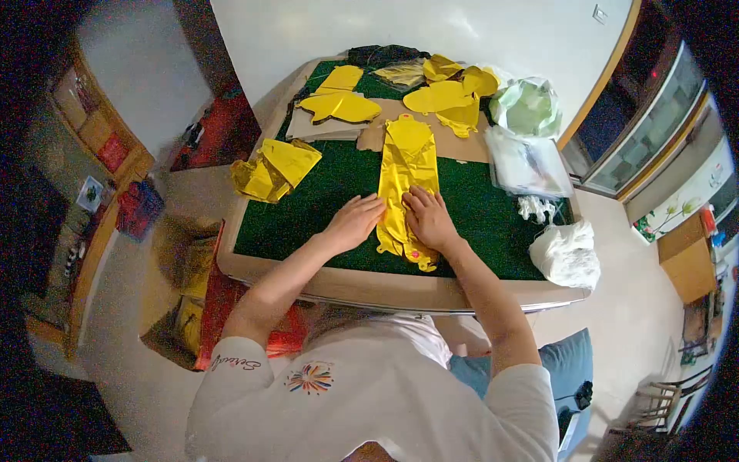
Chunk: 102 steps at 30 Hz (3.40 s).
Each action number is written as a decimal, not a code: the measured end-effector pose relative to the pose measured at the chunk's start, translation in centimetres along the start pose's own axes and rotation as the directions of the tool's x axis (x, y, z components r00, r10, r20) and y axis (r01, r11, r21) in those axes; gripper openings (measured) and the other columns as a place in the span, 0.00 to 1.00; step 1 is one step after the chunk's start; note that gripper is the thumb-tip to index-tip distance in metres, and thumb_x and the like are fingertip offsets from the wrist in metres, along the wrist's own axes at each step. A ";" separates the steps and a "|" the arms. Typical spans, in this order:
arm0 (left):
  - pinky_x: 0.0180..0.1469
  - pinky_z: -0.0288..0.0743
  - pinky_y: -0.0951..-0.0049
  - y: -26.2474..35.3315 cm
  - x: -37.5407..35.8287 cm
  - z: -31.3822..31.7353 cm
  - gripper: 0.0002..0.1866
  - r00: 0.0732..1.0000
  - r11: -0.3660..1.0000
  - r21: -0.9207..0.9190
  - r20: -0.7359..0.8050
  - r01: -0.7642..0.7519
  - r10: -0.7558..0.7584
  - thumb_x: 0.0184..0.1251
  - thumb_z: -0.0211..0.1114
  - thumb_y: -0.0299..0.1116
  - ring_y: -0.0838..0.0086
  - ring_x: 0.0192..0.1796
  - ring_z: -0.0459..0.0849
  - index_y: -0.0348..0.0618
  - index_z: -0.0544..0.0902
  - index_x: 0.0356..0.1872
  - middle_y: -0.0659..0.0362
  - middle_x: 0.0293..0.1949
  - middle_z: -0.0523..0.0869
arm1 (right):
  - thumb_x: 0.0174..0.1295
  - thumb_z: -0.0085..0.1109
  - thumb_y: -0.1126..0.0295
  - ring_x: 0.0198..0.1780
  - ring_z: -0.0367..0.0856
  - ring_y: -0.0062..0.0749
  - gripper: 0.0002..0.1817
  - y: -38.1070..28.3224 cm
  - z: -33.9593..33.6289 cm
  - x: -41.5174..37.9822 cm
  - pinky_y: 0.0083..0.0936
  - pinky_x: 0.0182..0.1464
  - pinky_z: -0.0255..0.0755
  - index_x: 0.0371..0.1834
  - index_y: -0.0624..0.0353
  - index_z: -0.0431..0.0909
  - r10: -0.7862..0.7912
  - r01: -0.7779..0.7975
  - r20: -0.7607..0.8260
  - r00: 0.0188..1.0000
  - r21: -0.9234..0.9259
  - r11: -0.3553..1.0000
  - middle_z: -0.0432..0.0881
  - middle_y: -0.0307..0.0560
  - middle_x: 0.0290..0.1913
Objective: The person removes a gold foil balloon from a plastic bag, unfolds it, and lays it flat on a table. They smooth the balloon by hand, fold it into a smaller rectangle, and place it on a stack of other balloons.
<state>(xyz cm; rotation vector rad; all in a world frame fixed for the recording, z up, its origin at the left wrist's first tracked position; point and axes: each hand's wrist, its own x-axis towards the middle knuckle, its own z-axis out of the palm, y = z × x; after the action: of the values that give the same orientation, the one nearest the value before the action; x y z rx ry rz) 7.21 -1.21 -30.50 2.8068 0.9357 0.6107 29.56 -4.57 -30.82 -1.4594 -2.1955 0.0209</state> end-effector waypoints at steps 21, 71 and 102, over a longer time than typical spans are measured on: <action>0.60 0.70 0.66 -3.0 2.0 -1.3 0.13 0.970 0.959 0.152 -0.011 -0.240 0.244 0.61 0.54 0.26 0.64 0.58 0.77 0.40 0.80 0.46 0.54 0.52 0.81 | 0.62 0.52 0.63 0.68 0.60 0.46 0.22 0.3 0.0 -0.3 0.49 0.67 0.53 0.59 0.55 0.69 0.022 -0.022 0.014 1.000 0.006 1.000 0.67 0.52 0.64; 0.43 0.77 0.63 0.5 2.1 -2.3 0.20 0.987 0.975 -0.212 0.157 0.063 -0.029 0.49 0.64 0.22 0.58 0.41 0.84 0.49 0.82 0.46 0.50 0.37 0.85 | 0.35 0.38 0.92 0.72 0.56 0.40 0.41 3.1 -5.7 -0.5 0.27 0.71 0.51 0.62 0.61 0.68 -0.214 -0.157 0.571 0.793 0.531 0.833 0.60 0.49 0.70; 0.39 0.75 0.69 -2.6 6.1 0.4 0.14 0.788 0.537 -0.591 0.332 0.602 -0.518 0.57 0.66 0.35 0.65 0.36 0.84 0.31 0.82 0.36 0.50 0.33 0.85 | 0.62 0.54 0.78 0.44 0.75 0.24 0.30 2.3 -0.9 -0.2 0.24 0.47 0.72 0.68 0.59 0.55 0.470 -0.342 0.093 0.878 0.808 0.480 0.77 0.49 0.47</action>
<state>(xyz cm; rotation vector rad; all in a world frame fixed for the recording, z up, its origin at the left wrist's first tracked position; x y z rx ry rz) 10.41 4.56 -29.40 1.7218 1.2049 0.5258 31.98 -3.99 -30.79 -1.2951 -1.3078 0.9435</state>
